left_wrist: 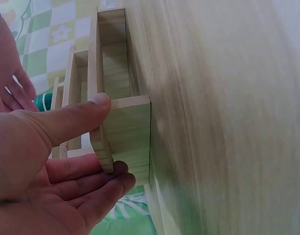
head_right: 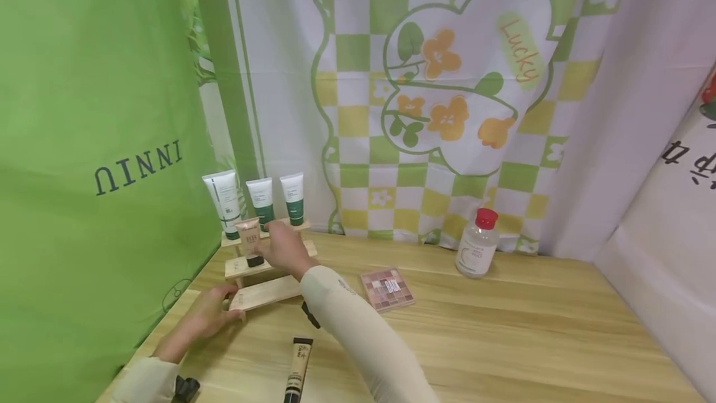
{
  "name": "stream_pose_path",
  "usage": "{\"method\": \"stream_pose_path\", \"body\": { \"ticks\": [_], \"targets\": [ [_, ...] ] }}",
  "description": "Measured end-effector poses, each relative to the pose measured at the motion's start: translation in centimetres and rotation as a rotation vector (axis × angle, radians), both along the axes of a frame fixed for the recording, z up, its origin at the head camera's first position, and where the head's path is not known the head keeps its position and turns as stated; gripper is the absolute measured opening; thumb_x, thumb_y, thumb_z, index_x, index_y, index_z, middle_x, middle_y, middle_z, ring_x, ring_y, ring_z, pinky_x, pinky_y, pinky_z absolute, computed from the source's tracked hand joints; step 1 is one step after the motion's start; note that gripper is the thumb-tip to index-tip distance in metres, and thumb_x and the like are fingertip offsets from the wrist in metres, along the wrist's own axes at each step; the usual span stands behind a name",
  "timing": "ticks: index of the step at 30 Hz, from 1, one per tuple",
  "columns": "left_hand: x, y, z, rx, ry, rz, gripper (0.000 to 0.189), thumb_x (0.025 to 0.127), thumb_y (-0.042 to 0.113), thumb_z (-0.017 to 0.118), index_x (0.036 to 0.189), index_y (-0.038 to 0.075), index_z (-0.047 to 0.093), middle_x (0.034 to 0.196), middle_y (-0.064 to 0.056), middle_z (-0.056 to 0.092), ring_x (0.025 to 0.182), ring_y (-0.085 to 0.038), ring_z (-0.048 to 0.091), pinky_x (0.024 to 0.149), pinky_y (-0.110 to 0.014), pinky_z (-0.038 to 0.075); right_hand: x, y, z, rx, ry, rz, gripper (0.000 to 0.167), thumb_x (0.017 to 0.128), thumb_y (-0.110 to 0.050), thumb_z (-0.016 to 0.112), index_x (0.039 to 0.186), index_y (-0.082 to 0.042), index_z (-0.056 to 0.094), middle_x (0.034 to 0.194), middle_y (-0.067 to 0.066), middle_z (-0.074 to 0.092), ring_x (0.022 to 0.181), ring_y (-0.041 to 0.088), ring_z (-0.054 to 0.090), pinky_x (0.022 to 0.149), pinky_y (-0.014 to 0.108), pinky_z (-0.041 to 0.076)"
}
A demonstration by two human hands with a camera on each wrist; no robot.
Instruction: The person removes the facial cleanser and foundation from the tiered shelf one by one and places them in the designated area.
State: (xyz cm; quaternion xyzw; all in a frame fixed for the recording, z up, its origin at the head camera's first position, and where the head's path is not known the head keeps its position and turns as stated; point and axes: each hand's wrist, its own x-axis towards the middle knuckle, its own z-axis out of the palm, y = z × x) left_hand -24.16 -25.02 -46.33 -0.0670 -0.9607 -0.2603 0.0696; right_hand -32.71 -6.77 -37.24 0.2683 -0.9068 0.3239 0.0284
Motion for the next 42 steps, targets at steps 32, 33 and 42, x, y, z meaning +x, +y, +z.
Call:
{"method": "stream_pose_path", "body": {
  "ticks": [32, 33, 42],
  "targets": [
    [-0.5, 0.9, -0.1, 0.021, -0.026, 0.017, 0.053, 0.075, 0.009, 0.082, 0.118, -0.011, 0.058, 0.11, -0.024, 0.065, 0.093, -0.031, 0.063, 0.084, -0.046, 0.055, 7.5, 13.1, 0.2, -0.28, -0.067, 0.06, 0.013, 0.09, -0.018, 0.071, 0.087, -0.008, 0.064, 0.078, 0.001, 0.066, 0.068, 0.016, 0.064, 0.058, 0.026, 0.054],
    [-0.5, 0.8, 0.0, 0.019, -0.027, 0.016, 0.053, 0.075, 0.009, 0.081, 0.118, -0.011, 0.058, 0.11, -0.024, 0.065, 0.093, -0.031, 0.063, 0.084, -0.047, 0.055, 8.1, 13.8, -0.3, -0.271, -0.093, 0.07, 0.013, 0.09, -0.017, 0.071, 0.086, -0.007, 0.064, 0.076, 0.002, 0.066, 0.066, 0.017, 0.064, 0.056, 0.026, 0.054],
    [-0.1, 0.1, 0.3, -0.016, -0.037, 0.007, 0.054, 0.077, 0.011, 0.081, 0.12, -0.012, 0.057, 0.114, -0.028, 0.062, 0.099, -0.038, 0.062, 0.088, -0.053, 0.052, 10.5, 16.1, -6.5, -0.313, -0.423, 0.087, 0.015, 0.089, -0.011, 0.07, 0.081, 0.0, 0.064, 0.069, 0.011, 0.068, 0.062, 0.032, 0.068, 0.057, 0.043, 0.059]
  ]
}}
